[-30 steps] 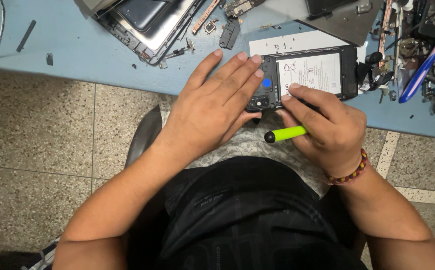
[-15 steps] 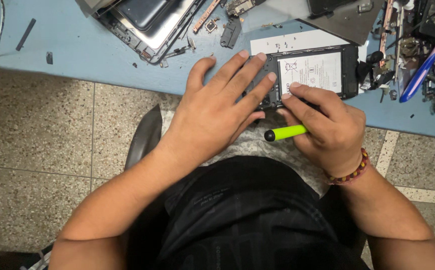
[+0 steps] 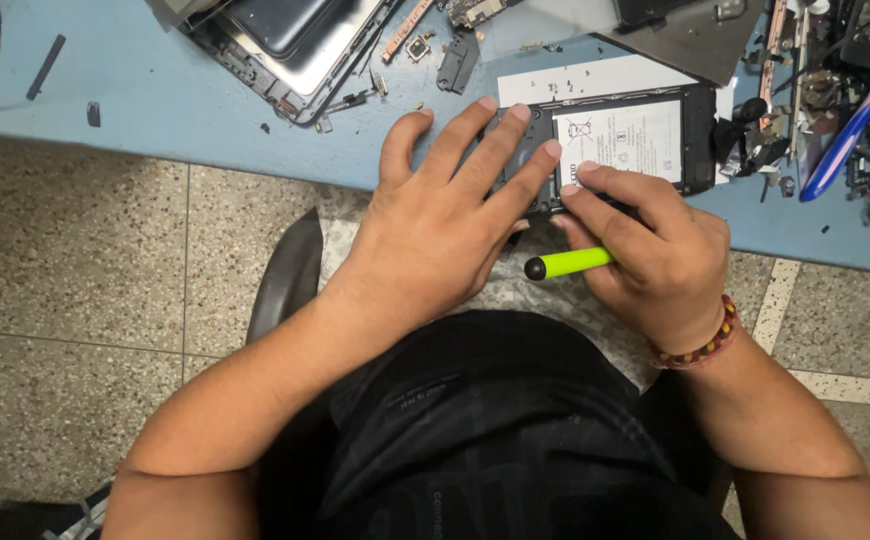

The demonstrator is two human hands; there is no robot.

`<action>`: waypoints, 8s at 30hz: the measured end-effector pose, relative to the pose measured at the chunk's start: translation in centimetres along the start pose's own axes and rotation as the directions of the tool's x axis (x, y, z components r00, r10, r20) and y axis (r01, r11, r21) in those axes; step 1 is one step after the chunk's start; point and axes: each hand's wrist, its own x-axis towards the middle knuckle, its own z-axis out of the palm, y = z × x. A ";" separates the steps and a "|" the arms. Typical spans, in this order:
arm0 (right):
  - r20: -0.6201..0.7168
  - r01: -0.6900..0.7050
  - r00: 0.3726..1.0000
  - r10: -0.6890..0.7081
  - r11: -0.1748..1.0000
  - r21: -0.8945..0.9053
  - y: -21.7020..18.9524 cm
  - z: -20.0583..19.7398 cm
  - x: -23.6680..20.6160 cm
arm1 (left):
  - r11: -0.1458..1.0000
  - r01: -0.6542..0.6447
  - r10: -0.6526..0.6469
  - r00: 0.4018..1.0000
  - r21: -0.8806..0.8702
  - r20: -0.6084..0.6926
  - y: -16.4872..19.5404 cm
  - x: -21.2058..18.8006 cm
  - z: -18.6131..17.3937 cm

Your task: The person uses a green-handled screwdriver to remove screws from the internal frame of a disassembled smartphone resting on their lap. They systematically unscrew fasteners around the battery and camera area, placing the removed screws on a white paper on the table.

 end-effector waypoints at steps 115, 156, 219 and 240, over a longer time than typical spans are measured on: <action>-0.086 -0.094 0.892 0.444 0.367 0.926 5.5 1.2 -0.3 | 0.940 -0.056 -0.015 0.979 -0.338 -0.205 -4.0 3.4 0.6; -0.096 -0.100 0.908 0.408 0.434 0.895 5.8 1.0 -0.8 | 0.949 -0.056 -0.009 0.979 -0.311 -0.206 -3.9 2.8 0.9; -0.154 -0.078 0.954 0.256 0.709 0.701 3.8 -0.1 0.2 | 0.959 -0.066 -0.003 0.971 -0.275 -0.241 -4.1 1.1 -0.3; -0.083 -0.126 0.969 0.232 0.755 0.644 3.5 -1.6 0.6 | 0.961 -0.121 0.072 0.978 -0.250 -0.195 -5.4 -0.1 -1.4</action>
